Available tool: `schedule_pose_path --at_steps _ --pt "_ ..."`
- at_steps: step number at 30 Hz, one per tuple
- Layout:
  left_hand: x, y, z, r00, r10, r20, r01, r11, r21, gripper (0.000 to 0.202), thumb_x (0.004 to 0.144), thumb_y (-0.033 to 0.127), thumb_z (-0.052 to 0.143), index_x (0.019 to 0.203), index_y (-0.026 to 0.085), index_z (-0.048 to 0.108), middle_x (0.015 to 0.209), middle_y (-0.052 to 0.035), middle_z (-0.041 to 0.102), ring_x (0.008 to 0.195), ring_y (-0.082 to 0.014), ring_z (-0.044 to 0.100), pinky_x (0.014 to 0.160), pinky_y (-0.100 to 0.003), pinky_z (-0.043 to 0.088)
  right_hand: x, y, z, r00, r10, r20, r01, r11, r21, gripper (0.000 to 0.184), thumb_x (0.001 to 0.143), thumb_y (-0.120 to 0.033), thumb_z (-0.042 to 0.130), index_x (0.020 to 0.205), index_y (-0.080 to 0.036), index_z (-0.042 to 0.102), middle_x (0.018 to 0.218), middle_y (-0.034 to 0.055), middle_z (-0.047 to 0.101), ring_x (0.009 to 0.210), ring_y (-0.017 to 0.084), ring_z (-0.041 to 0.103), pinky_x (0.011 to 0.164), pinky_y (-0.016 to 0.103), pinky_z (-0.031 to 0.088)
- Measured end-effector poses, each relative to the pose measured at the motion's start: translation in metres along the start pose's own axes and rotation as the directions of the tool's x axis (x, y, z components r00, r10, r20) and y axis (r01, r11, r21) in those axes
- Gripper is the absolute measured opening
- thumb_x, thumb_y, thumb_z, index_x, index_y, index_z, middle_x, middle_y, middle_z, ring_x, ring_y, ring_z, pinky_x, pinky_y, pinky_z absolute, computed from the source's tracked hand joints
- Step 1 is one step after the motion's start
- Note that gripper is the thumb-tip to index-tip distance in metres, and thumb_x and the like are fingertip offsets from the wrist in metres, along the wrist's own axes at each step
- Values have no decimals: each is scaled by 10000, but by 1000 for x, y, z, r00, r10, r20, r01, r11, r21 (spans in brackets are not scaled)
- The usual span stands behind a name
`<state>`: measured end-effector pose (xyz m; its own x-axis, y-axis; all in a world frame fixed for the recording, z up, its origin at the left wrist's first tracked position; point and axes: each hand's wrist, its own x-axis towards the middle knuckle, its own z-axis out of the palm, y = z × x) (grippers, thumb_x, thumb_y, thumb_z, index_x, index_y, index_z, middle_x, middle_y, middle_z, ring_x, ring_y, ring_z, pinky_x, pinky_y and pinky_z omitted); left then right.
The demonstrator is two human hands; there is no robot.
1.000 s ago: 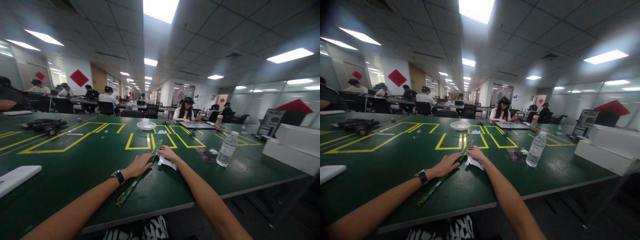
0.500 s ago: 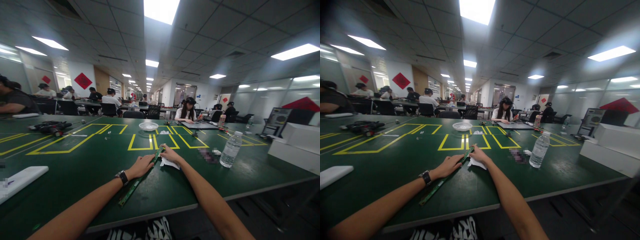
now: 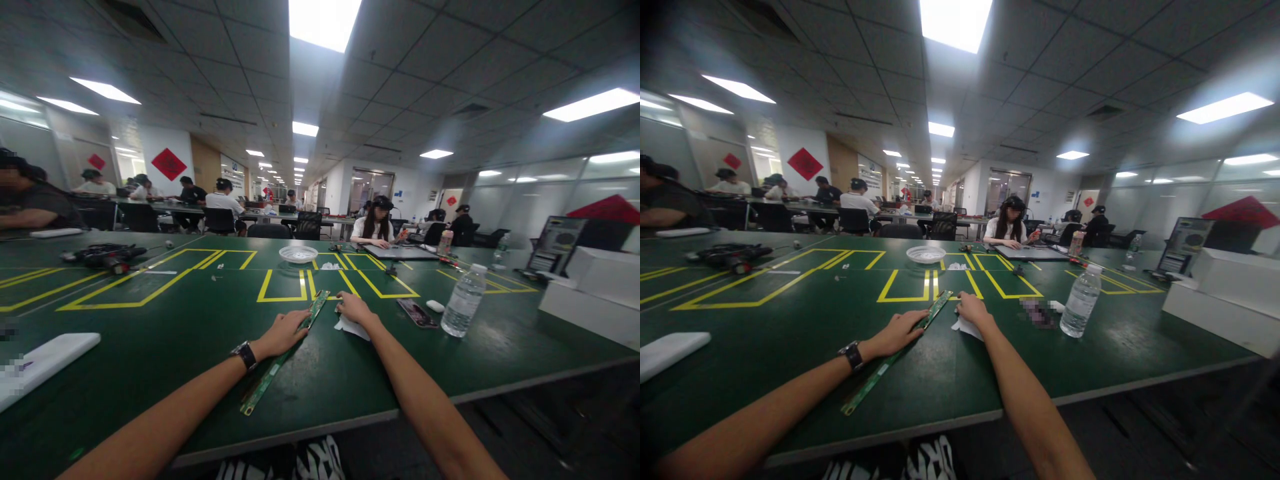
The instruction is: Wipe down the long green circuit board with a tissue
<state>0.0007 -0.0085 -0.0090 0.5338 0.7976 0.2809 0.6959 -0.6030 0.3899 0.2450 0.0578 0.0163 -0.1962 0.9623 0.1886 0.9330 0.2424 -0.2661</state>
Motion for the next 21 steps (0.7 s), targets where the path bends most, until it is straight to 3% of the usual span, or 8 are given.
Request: schedule_pose_path --at_steps 5,9,11,13,16,18,21 --pt "-2 1 -3 1000 -2 6 2 999 -32 467 871 351 439 1329 263 425 1394 -86 453 1263 -248 404 983 -411 302 -2 21 -6 983 157 -98 -169 977 -130 293 833 -242 496 1094 -196 619 1042 127 622 992 252 561 791 330 424" --pt "-2 2 -3 1000 6 -1 -6 998 -67 473 874 357 434 1338 270 416 1394 -82 453 1263 -257 402 985 -421 299 -3 21 -7 974 119 -194 -151 976 -158 309 827 -240 519 1114 -183 619 1141 151 552 1086 276 484 835 351 405" --pt "-2 2 -3 1000 1 -10 -2 995 -99 469 873 370 439 1331 268 426 1377 -79 473 1253 -258 415 992 -422 299 -3 11 -5 984 -12 -178 -9 993 -117 303 837 -225 508 1113 -171 620 1140 145 549 1081 259 482 864 351 391" --pt "0 2 -3 999 -8 -48 0 988 -156 450 874 378 436 1304 248 459 1341 -80 506 1230 -251 440 998 -409 309 -5 -4 -3 967 -218 -132 213 976 -49 273 843 -205 508 1082 -166 634 1121 126 563 1064 230 491 903 343 368" --pt "5 0 -5 977 -69 -202 12 963 -270 396 883 365 410 1217 190 529 1252 -98 561 1163 -232 492 992 -373 342 -7 -27 3 855 -515 -61 518 854 51 218 841 -176 518 1004 -183 663 1072 89 595 1049 201 502 946 345 332" --pt "8 -2 -8 942 -139 -305 33 944 -328 366 884 346 391 1151 163 561 1178 -106 588 1093 -223 529 972 -364 370 -8 -37 8 783 -621 -37 622 779 78 188 842 -177 519 945 -183 676 1053 83 607 1036 198 511 942 346 335" --pt "11 -6 -12 900 -199 -387 49 931 -363 330 875 315 385 1080 146 581 1103 -103 600 1026 -214 547 944 -363 394 -8 -41 13 750 -661 -14 660 748 68 174 842 -195 521 910 -167 678 1053 93 609 1003 197 525 902 326 363"
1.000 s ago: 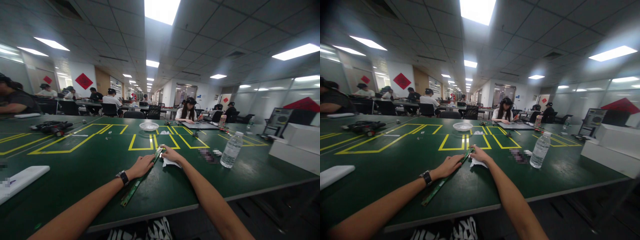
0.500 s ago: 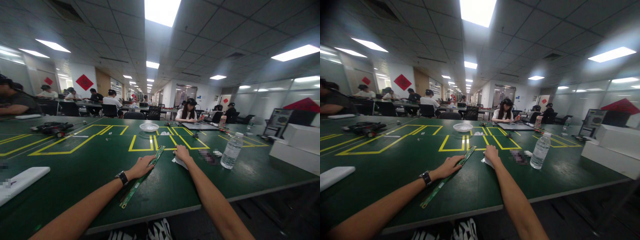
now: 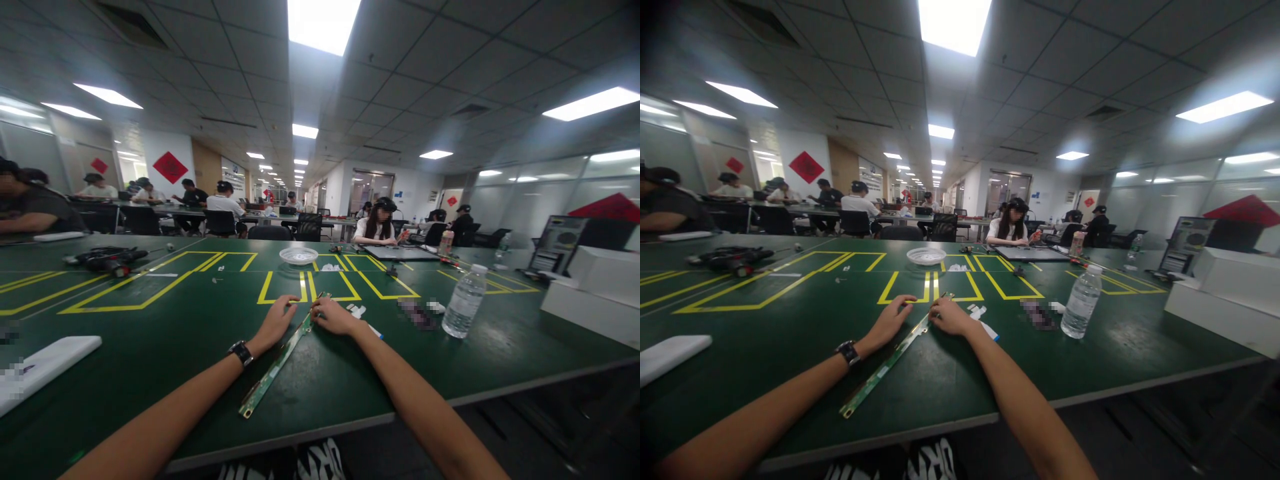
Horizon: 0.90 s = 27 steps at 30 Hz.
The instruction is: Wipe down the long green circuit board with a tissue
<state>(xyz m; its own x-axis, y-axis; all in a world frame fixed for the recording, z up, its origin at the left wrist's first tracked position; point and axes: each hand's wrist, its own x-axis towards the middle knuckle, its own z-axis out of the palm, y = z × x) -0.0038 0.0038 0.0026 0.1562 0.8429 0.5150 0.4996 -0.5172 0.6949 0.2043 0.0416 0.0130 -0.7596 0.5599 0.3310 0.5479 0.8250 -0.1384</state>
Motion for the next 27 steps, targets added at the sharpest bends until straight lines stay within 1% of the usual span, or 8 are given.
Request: schedule_pose_path --at_steps 3,6,11,13,16,19,21,27 --pt "1 -2 -3 999 -6 -45 6 1000 -4 290 861 294 399 1025 150 591 1072 -95 597 1004 -210 543 930 -364 403 -3 4 0 998 60 30 -59 998 -38 201 852 -218 510 966 -177 670 1018 90 616 979 199 532 890 325 368" --pt "1 -2 -4 999 -7 -46 7 1000 11 270 854 289 412 1016 162 587 1062 -85 588 977 -204 549 922 -367 410 -10 11 -3 968 247 38 -240 963 -126 253 857 -272 514 1061 -214 651 1075 97 597 1038 229 507 908 357 352" --pt "0 -1 -2 1000 -19 -16 20 998 51 287 850 280 412 1053 160 574 1077 -89 582 980 -205 553 924 -375 412 -22 24 -9 835 549 40 -523 813 -255 506 847 -477 483 1288 -229 499 1281 137 484 1170 306 426 940 445 325" --pt "-2 -4 0 998 -9 61 4 996 86 295 844 287 431 1063 158 580 1087 -93 591 1008 -215 543 941 -379 400 -24 28 -12 784 619 39 -588 762 -270 546 851 -506 455 1317 -221 459 1297 144 470 1196 312 404 945 455 318" --pt "-4 -7 2 981 4 192 -30 991 132 311 839 314 458 1082 171 591 1137 -91 594 1078 -235 514 967 -380 379 -27 32 -18 694 720 12 -688 668 -283 516 875 -511 399 1278 -200 491 1288 158 475 1203 319 395 929 467 326" --pt "-7 -5 3 974 25 223 -57 989 138 334 858 335 436 1117 188 587 1176 -86 590 1115 -238 497 978 -375 366 -28 36 -21 616 787 -38 -763 585 -276 506 878 -496 398 1262 -185 503 1285 171 475 1203 328 394 915 476 338" --pt "-8 -2 2 970 36 239 -72 988 140 350 870 344 420 1144 195 579 1199 -85 586 1120 -234 498 980 -370 361 -29 37 -22 586 809 -46 -787 555 -270 496 862 -488 431 1240 -181 523 1278 173 481 1197 331 403 906 476 350" --pt "-13 7 1 913 44 406 -169 946 276 347 891 384 401 1168 268 575 1310 -60 526 1211 -257 425 954 -424 340 -31 40 -27 551 835 -11 -807 529 -263 544 826 -533 458 1215 -163 544 1267 179 496 1178 347 432 879 475 383"
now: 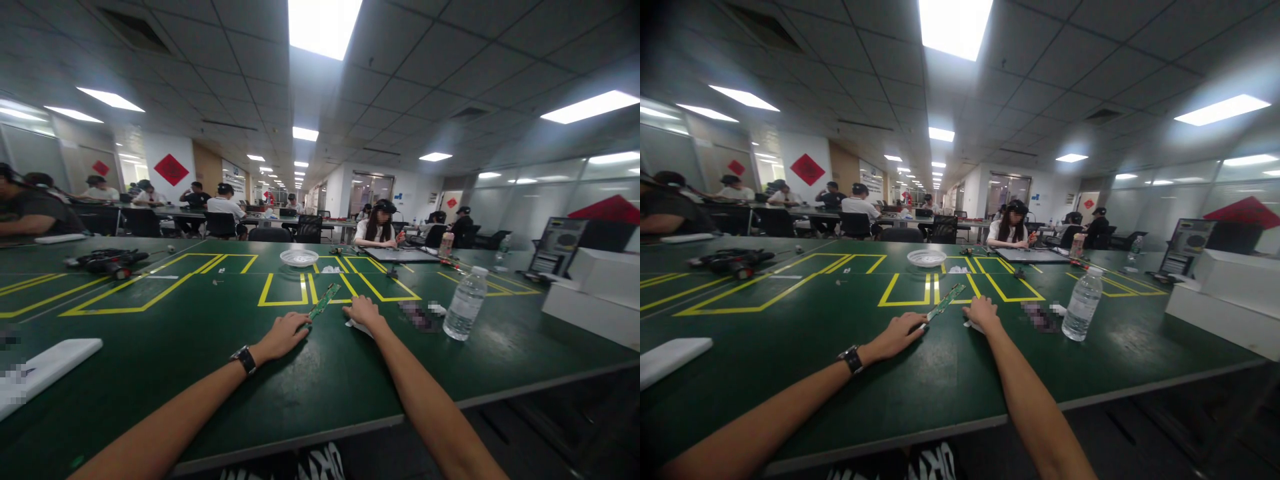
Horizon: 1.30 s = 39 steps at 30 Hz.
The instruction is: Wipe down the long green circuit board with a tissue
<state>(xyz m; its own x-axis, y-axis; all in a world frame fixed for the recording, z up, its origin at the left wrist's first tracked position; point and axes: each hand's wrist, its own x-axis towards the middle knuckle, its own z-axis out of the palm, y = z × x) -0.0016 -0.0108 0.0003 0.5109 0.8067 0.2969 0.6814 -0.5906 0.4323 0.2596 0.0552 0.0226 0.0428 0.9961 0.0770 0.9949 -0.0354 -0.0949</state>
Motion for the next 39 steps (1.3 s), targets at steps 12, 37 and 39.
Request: schedule_pose_path --at_steps 12,37,39 --pt "-2 15 -13 993 91 -72 -90 996 26 374 924 399 336 901 204 655 847 -50 651 786 -181 564 712 -266 376 0 -5 4 930 -363 -62 367 928 65 511 839 -446 506 1266 -165 515 1242 164 527 1152 291 475 927 397 373" --pt "2 5 -1 990 -48 -136 15 972 -235 308 890 373 378 1055 197 568 887 -35 662 854 -191 581 775 -284 394 -35 -59 14 692 -718 -74 721 691 51 389 894 -270 389 1274 -233 463 1365 114 396 1219 255 412 959 439 358" --pt "2 5 0 984 -70 -162 21 958 -285 322 892 365 365 1098 189 539 882 -35 662 859 -186 590 793 -285 398 -39 -63 14 785 -614 -83 619 784 55 430 901 -347 377 1320 -258 422 1366 115 398 1209 277 422 952 472 352"
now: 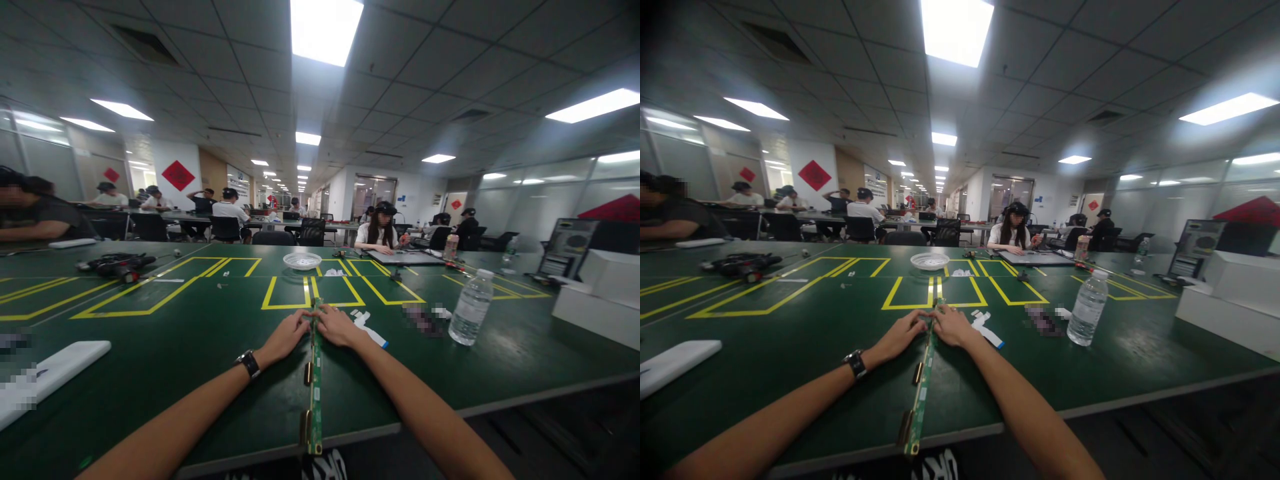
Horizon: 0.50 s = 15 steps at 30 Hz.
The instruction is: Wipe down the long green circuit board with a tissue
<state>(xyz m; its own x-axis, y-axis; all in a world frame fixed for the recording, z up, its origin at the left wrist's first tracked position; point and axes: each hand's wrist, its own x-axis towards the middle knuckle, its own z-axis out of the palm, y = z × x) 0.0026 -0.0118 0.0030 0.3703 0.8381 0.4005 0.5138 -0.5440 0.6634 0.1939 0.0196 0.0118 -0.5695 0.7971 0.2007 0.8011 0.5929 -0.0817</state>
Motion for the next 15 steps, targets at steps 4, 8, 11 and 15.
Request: schedule_pose_path --at_steps 4,8,11,15 --pt "2 -2 0 993 -63 -96 56 995 -79 329 884 344 353 1104 161 515 903 -53 660 853 -182 600 795 -285 408 1 -13 6 983 182 15 -182 983 -8 614 836 -462 460 1391 -239 321 1337 159 433 1191 338 425 922 529 346" --pt "4 -5 1 989 -81 -123 69 993 -94 317 867 337 370 1075 155 524 883 -53 652 801 -181 598 750 -289 420 2 -21 9 980 201 -5 -201 979 -37 613 787 -341 501 1369 -225 348 1282 151 488 1154 333 448 902 503 368" --pt "5 -7 2 990 -88 -106 78 992 -98 308 855 340 388 1056 157 532 861 -49 651 783 -181 601 731 -287 427 1 -22 5 974 226 -20 -226 974 -33 609 748 -291 525 1336 -221 382 1231 148 518 1125 326 469 866 461 402" --pt "4 -7 2 993 -85 -83 77 992 -96 306 847 331 407 1064 155 533 837 -44 654 787 -180 607 737 -280 431 -1 -21 -1 967 251 -36 -251 968 -25 588 757 -253 513 1330 -236 381 1187 135 539 1090 295 504 842 398 419"
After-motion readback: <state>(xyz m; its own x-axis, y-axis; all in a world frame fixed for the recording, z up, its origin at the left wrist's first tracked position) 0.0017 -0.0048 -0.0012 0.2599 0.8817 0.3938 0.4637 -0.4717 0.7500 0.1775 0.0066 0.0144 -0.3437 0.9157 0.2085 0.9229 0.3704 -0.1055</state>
